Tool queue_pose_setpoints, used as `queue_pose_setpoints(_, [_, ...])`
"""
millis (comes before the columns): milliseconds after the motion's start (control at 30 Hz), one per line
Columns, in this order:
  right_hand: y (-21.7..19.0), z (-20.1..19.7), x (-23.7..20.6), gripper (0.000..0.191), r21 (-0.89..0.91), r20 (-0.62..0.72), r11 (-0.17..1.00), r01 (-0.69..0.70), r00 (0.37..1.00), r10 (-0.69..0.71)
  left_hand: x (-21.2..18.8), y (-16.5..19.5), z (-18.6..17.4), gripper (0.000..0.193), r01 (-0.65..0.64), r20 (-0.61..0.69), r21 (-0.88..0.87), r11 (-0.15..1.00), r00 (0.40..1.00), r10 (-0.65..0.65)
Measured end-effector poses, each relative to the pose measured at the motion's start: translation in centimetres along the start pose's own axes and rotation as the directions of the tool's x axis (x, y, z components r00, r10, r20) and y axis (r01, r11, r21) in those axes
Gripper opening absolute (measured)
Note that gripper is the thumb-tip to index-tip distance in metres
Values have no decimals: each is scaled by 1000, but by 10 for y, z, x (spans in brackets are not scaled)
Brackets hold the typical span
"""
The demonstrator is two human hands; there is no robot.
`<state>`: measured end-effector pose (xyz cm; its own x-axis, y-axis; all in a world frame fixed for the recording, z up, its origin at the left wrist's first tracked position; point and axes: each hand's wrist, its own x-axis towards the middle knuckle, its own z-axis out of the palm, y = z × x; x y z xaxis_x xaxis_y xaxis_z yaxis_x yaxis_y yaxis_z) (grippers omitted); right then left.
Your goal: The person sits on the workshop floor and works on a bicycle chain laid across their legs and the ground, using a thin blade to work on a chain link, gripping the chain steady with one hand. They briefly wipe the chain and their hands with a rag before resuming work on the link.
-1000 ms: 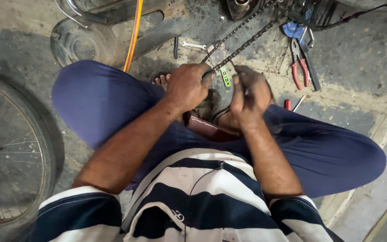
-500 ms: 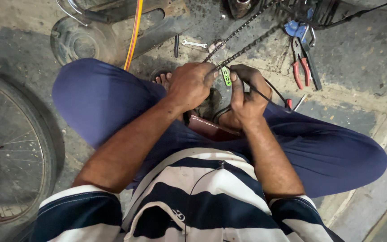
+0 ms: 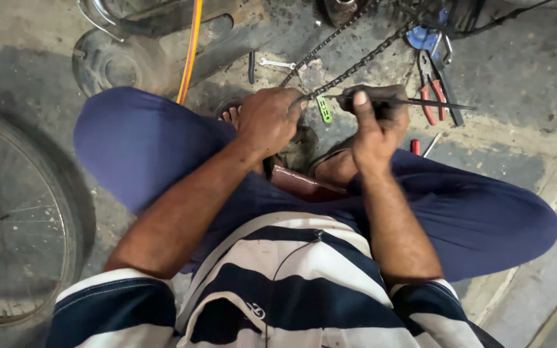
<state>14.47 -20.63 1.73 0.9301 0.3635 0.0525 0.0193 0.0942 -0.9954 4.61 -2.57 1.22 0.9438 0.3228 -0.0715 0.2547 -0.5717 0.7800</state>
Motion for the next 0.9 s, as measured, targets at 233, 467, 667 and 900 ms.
queue_pose_setpoints(233, [5,6,3,14,-87,20,992,-94,995,96,1,5,-4,22,-30,37,30,999,999,29])
queue_pose_setpoints(467, [-7,1,17,10,302,-43,868,-394,904,425,-1,11,-5,23,-24,35,-7,1000,999,25])
queue_pose_setpoints(667, [-21,0,0,12,-83,124,996,45,992,-35,-1,8,-10,23,34,18,23,999,999,-34])
queue_pose_setpoints(900, [-10,7,-6,11,-183,139,974,130,985,-106,-2,10,-7,22,-16,-48,21,1000,999,17])
